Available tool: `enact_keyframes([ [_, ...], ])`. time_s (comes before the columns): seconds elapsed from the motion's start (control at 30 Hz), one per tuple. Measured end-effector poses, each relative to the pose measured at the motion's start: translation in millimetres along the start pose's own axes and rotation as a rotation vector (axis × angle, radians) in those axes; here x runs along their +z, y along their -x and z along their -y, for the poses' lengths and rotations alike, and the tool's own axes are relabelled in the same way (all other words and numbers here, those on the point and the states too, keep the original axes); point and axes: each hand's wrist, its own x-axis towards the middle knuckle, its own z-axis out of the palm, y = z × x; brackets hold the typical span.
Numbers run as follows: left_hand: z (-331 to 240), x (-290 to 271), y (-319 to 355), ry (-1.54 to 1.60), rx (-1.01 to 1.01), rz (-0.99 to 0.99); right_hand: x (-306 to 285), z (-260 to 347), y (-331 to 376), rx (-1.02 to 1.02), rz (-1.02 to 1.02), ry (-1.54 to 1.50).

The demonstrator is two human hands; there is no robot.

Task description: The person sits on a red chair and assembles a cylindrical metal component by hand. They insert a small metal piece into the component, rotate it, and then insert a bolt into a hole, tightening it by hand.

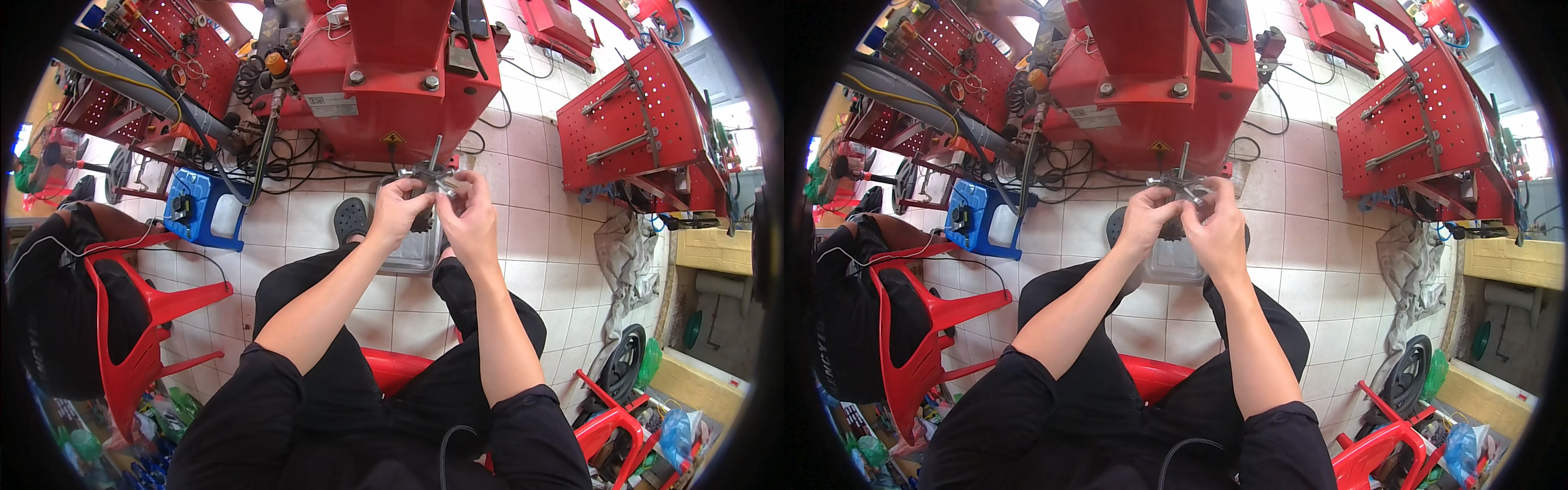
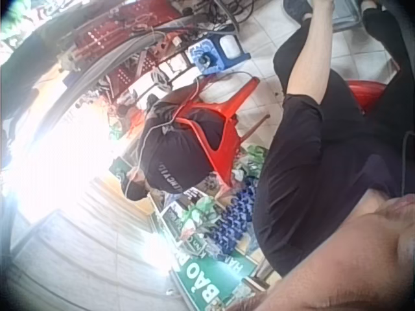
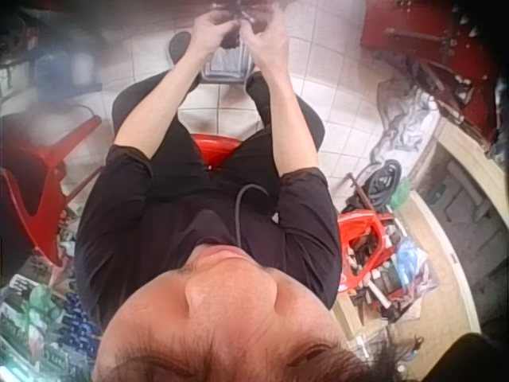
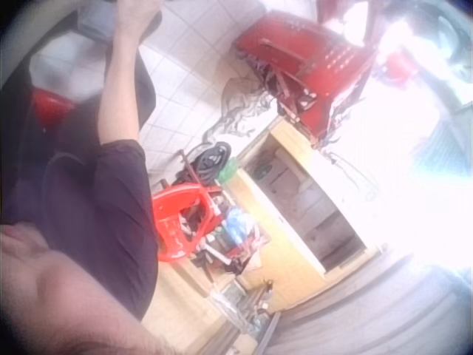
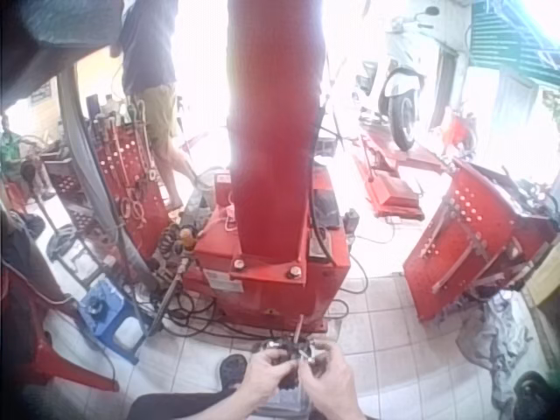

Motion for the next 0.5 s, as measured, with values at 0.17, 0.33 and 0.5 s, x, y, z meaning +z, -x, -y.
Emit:
enact_keyframes([
  [0.17,-0.7,0.8,-0.8,-0.033,0.002,-0.009,3.8,-16.5,-2.0,-0.228,-0.069,0.132],
  [0.33,5.2,-1.9,-2.4,-0.094,0.024,-0.048,0.5,-3.4,2.2,-0.194,-0.103,0.430],
  [0.5,8.3,-2.2,-1.5,-0.195,0.032,-0.017,-1.0,-7.1,-1.3,-0.041,-0.060,0.444],
])
